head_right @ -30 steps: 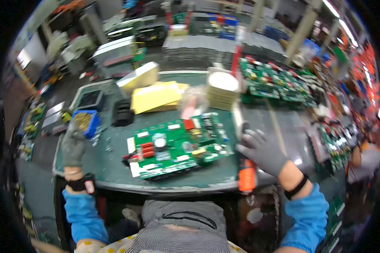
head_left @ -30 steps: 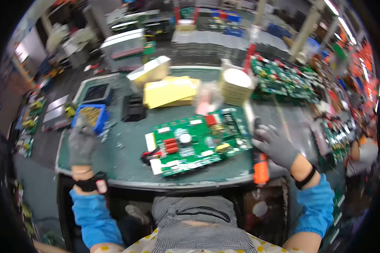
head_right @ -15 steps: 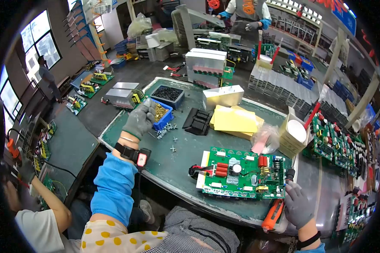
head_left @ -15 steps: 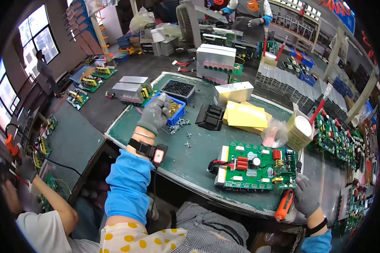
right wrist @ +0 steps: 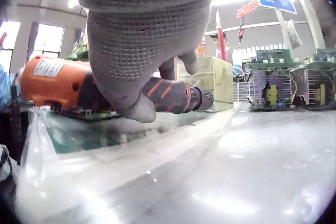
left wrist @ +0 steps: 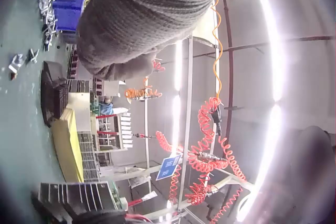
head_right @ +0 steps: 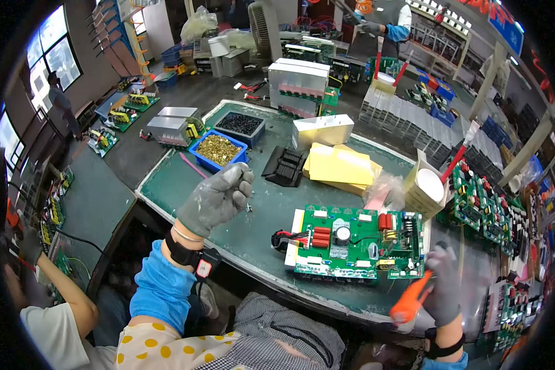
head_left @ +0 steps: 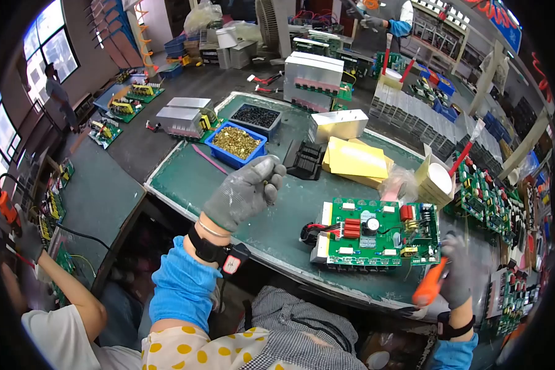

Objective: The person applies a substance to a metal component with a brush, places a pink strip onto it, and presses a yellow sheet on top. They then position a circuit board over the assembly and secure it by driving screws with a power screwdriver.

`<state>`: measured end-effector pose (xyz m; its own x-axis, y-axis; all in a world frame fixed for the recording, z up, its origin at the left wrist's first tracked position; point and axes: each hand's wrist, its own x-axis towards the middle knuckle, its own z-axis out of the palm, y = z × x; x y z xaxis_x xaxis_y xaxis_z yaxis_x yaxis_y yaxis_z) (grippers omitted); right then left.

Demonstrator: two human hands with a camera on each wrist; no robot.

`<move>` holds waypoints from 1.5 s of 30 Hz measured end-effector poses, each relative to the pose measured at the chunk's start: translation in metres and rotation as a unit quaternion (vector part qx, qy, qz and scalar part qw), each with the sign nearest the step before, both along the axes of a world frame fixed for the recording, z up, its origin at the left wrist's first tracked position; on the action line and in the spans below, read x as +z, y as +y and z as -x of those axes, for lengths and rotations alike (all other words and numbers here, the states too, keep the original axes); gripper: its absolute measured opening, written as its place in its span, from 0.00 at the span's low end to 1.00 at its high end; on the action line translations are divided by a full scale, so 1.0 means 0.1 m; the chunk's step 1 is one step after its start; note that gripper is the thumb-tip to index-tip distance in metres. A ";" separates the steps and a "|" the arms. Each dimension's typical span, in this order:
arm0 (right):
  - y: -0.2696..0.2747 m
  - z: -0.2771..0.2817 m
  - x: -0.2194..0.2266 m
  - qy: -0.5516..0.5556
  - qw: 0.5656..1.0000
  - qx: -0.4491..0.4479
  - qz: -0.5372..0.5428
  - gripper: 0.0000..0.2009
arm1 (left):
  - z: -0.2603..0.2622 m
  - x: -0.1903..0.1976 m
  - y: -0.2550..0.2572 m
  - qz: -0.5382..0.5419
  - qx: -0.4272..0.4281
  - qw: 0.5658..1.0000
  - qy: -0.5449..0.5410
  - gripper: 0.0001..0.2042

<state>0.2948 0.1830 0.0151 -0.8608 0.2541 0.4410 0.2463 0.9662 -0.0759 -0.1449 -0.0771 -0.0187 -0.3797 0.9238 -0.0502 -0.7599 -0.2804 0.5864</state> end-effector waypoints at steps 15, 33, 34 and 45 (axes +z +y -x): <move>-0.42 -0.77 0.76 0.226 0.935 -0.038 0.272 0.26 | -0.34 0.16 -0.06 0.047 -0.017 0.995 0.085 0.09; -0.41 -0.41 0.78 0.031 0.998 -0.059 0.018 0.19 | -0.53 0.56 0.10 0.114 -0.048 0.950 0.287 0.15; -0.40 -0.31 0.74 -0.040 0.995 -0.061 -0.063 0.18 | -0.54 0.56 0.15 0.103 -0.064 0.943 0.310 0.14; -0.05 -0.44 -0.11 -0.302 0.950 -0.078 -0.031 0.19 | -0.67 0.73 0.64 0.140 -0.162 0.858 0.468 0.19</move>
